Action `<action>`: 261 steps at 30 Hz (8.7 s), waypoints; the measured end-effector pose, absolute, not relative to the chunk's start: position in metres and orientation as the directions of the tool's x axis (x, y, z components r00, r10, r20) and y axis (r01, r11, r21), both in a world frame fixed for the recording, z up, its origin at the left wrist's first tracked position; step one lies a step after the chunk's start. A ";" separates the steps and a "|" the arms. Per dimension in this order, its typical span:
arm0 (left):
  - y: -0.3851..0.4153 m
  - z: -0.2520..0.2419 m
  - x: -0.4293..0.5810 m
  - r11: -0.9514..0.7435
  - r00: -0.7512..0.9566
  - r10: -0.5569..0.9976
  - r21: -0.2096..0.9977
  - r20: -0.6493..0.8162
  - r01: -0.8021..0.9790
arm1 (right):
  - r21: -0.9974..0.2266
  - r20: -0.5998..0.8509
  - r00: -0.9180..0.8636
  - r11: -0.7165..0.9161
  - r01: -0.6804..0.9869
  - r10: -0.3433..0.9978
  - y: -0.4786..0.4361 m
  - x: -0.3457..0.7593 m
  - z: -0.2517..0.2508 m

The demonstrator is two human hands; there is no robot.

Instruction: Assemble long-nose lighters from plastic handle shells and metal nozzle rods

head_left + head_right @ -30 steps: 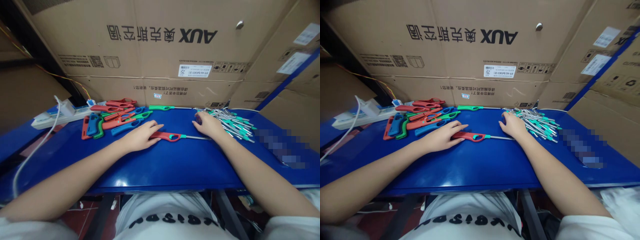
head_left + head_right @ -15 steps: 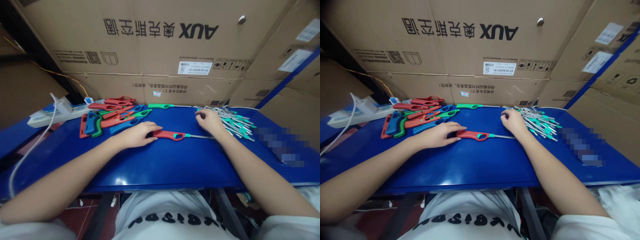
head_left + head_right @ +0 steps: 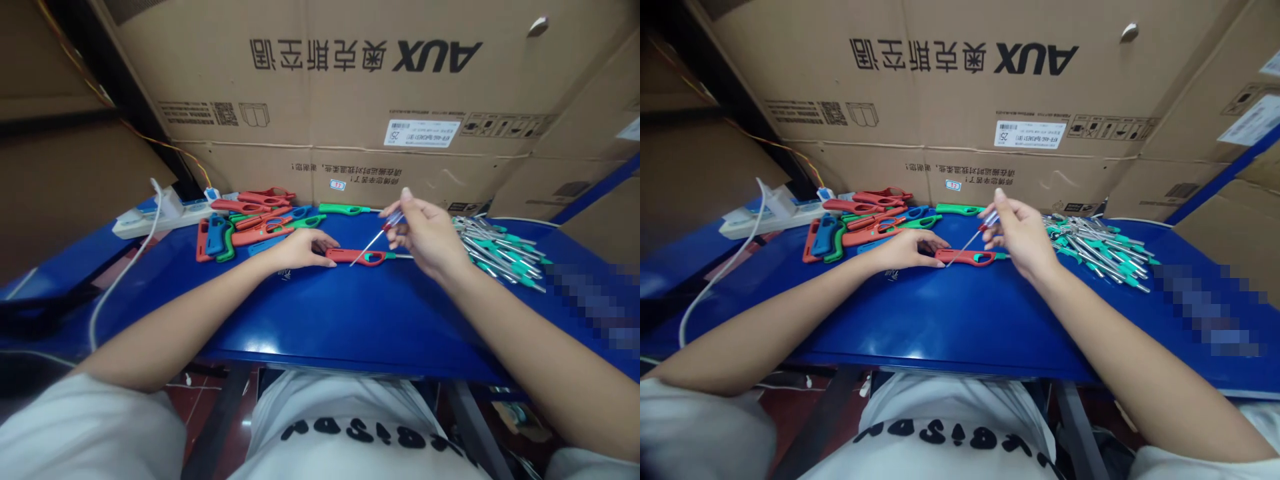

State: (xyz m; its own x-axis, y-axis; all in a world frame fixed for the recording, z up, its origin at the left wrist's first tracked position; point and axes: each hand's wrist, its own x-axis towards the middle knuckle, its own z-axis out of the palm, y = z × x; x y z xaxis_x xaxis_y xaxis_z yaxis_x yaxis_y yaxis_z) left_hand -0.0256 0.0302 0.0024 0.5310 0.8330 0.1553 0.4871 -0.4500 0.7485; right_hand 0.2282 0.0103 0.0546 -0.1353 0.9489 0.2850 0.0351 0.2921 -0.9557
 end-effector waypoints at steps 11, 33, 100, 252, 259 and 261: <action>0.042 0.005 -0.039 -0.296 0.616 0.788 0.885 0.013 0.359 | -0.967 0.197 -0.414 0.107 -0.230 0.889 -0.017 0.156 0.007; 0.042 0.000 -0.041 -0.303 0.604 0.797 0.869 0.005 0.392 | -0.958 0.271 -0.438 0.199 -0.204 0.857 -0.019 0.160 -0.004; 0.023 0.047 -0.062 -0.583 0.607 0.792 0.363 0.058 0.726 | -0.931 0.177 -0.070 0.144 -0.336 0.982 0.002 0.215 0.017; -0.018 -0.001 0.011 -0.556 0.492 0.786 0.776 0.375 0.298 | -0.632 0.753 -0.079 0.752 0.188 0.653 -0.021 0.219 0.023; -0.017 -0.006 0.009 -0.556 0.531 0.774 0.771 0.345 0.310 | -0.762 0.590 -0.413 0.647 0.000 0.694 -0.017 0.223 0.025; -0.017 -0.005 0.009 -0.583 0.551 0.756 0.745 0.352 0.324 | -0.761 0.593 -0.374 0.649 0.031 0.713 -0.016 0.222 0.025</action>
State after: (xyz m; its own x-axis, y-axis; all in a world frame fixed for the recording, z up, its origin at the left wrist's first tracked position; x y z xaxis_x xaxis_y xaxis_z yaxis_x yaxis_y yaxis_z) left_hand 0.0090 -0.0170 -0.0049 0.5512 0.7563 0.3524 0.3239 -0.5832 0.7450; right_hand 0.2221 -0.0156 0.0246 -0.3741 0.7131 0.5929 0.0307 0.6485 -0.7606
